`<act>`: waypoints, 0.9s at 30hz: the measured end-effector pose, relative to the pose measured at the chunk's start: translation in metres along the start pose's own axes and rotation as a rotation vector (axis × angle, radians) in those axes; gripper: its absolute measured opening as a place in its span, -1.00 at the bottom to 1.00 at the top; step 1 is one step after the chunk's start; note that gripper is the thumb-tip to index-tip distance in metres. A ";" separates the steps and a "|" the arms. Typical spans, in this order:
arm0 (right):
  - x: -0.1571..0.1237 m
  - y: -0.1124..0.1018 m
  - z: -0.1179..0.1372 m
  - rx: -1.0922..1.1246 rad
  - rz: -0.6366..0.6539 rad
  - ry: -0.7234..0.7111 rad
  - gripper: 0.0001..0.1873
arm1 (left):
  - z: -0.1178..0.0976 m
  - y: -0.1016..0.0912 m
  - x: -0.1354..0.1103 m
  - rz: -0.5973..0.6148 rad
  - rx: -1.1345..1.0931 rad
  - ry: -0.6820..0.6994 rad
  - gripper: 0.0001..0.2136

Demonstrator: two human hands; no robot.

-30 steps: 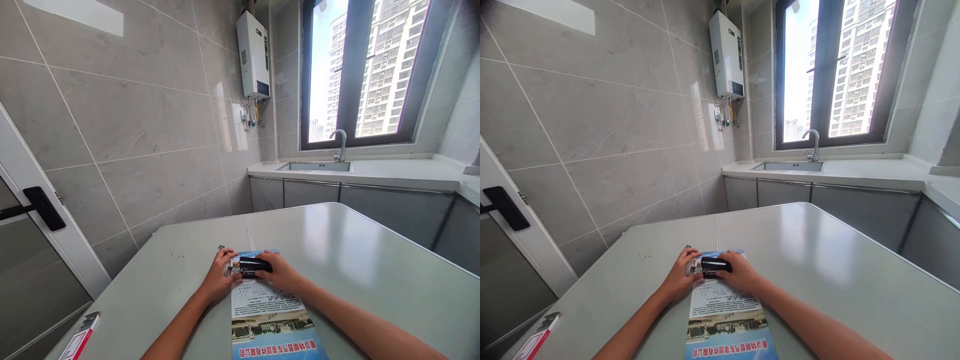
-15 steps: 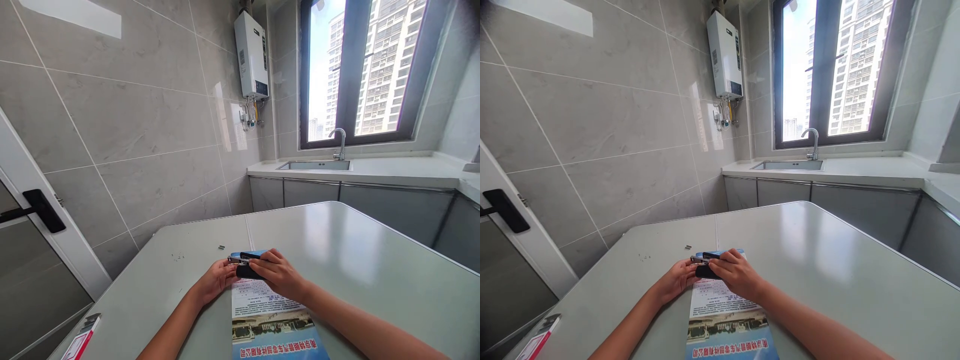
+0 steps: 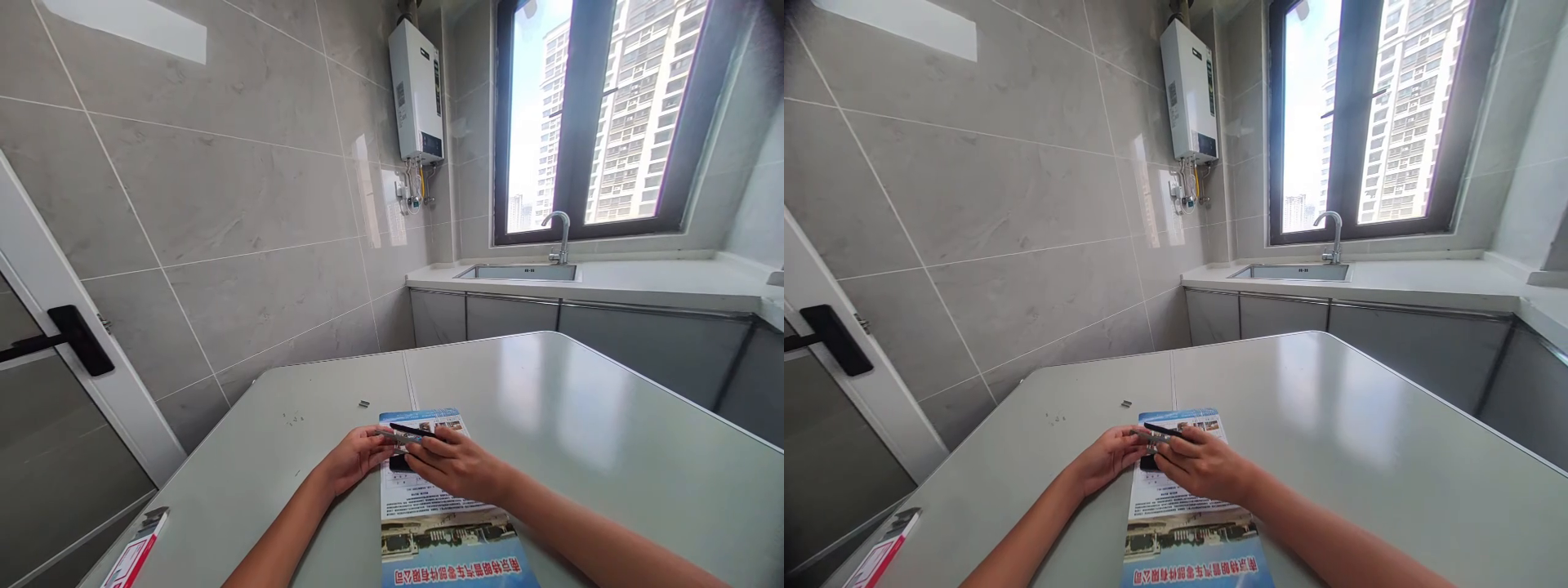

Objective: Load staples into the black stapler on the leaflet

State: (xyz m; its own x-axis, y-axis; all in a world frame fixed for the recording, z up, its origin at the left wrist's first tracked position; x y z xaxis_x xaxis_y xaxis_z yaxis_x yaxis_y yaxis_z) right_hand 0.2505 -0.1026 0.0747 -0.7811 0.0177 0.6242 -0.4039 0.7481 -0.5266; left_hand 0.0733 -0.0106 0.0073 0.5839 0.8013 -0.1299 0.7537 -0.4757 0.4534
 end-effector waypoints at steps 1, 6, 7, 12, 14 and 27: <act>0.001 -0.001 0.001 -0.007 0.000 -0.008 -0.78 | 0.000 -0.001 0.000 0.007 -0.006 0.002 -0.72; 0.002 0.001 0.000 -0.007 0.015 0.007 -0.76 | -0.003 0.000 0.000 0.025 -0.003 0.037 -0.71; 0.001 0.003 -0.001 0.008 0.023 0.014 -0.74 | -0.003 0.001 0.000 0.027 0.001 0.037 -0.71; -0.010 0.013 -0.020 0.186 -0.015 0.235 -0.58 | -0.003 -0.013 0.004 -0.103 -0.019 0.064 -0.77; -0.016 0.014 -0.036 0.307 -0.063 0.390 -0.57 | -0.004 -0.023 0.006 -0.198 -0.049 0.085 -0.79; -0.040 0.048 -0.052 0.999 0.114 0.779 -0.52 | -0.008 -0.032 0.005 -0.323 -0.083 0.123 -0.71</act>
State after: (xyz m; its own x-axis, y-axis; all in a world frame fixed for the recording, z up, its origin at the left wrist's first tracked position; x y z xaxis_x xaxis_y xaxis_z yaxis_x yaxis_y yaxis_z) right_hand 0.2874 -0.0333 0.0541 -0.4867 0.6861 0.5407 -0.7996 -0.1007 -0.5921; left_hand 0.0498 0.0120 -0.0014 0.2745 0.9458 -0.1732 0.8634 -0.1632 0.4774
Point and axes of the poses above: each hand's wrist, its own x-axis towards the middle knuckle, its own y-axis out of the palm, z = x × y, the point moved 7 cm from there along x, towards the middle knuckle, and after that the axes turned 4 degrees about -x, right-handed, at the moved point
